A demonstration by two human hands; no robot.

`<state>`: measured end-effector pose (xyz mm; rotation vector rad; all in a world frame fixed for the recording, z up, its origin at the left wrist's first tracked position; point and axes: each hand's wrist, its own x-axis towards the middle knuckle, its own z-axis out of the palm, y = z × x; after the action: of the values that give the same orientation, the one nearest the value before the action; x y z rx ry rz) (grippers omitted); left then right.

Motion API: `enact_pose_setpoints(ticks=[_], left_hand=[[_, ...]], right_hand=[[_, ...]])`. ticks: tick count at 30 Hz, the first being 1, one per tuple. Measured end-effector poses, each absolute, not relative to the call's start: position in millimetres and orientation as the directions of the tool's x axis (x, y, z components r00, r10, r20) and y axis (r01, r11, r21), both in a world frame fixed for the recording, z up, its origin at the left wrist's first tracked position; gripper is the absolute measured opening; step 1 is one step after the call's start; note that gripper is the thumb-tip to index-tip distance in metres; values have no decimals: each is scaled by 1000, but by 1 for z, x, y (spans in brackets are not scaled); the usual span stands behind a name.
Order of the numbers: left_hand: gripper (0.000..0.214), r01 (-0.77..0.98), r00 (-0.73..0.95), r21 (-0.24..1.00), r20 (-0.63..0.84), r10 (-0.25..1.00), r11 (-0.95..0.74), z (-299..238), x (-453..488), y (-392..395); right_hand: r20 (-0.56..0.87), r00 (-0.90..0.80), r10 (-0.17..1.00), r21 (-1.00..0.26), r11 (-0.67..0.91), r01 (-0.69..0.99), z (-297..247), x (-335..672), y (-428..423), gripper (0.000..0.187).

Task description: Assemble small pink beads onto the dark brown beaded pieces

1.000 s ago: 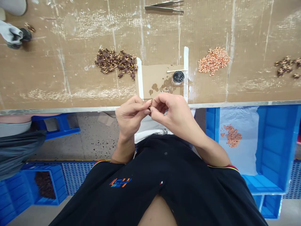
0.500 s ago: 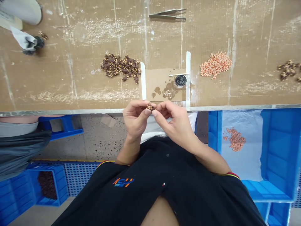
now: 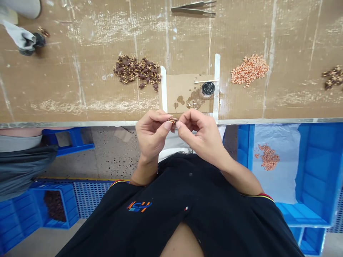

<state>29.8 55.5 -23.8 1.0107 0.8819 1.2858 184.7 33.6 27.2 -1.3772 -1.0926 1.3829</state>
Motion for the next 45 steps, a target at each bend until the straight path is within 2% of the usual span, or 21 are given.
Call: enact_pose_setpoints(ticks=[7, 16, 22, 30, 38, 45], left_hand=[[26, -428, 145, 902, -3, 989, 65, -29, 30, 58], [23, -473, 197, 870, -48, 979, 138, -29, 28, 60], [35, -421, 225, 869, -176, 958, 259, -23, 29, 60], [41, -362, 261, 881, -219, 940, 306, -17, 27, 59], [41, -321, 258, 902, -208, 943, 287, -16, 24, 59], [40, -332, 214, 922, -133, 968, 200, -19, 24, 61]], right_hand=[[-265, -52, 963, -963, -267, -35, 28, 183, 34, 54], [-309, -60, 949, -948, -312, -54, 29, 183, 37, 52], [-344, -97, 934, -930, -353, -103, 26, 187, 40, 57], [-378, -176, 909, -886, -410, -215, 17, 188, 40, 55], [-363, -242, 900, -833, -430, -348, 13, 187, 42, 50], [-341, -207, 917, -890, -386, -242, 10, 187, 42, 56]])
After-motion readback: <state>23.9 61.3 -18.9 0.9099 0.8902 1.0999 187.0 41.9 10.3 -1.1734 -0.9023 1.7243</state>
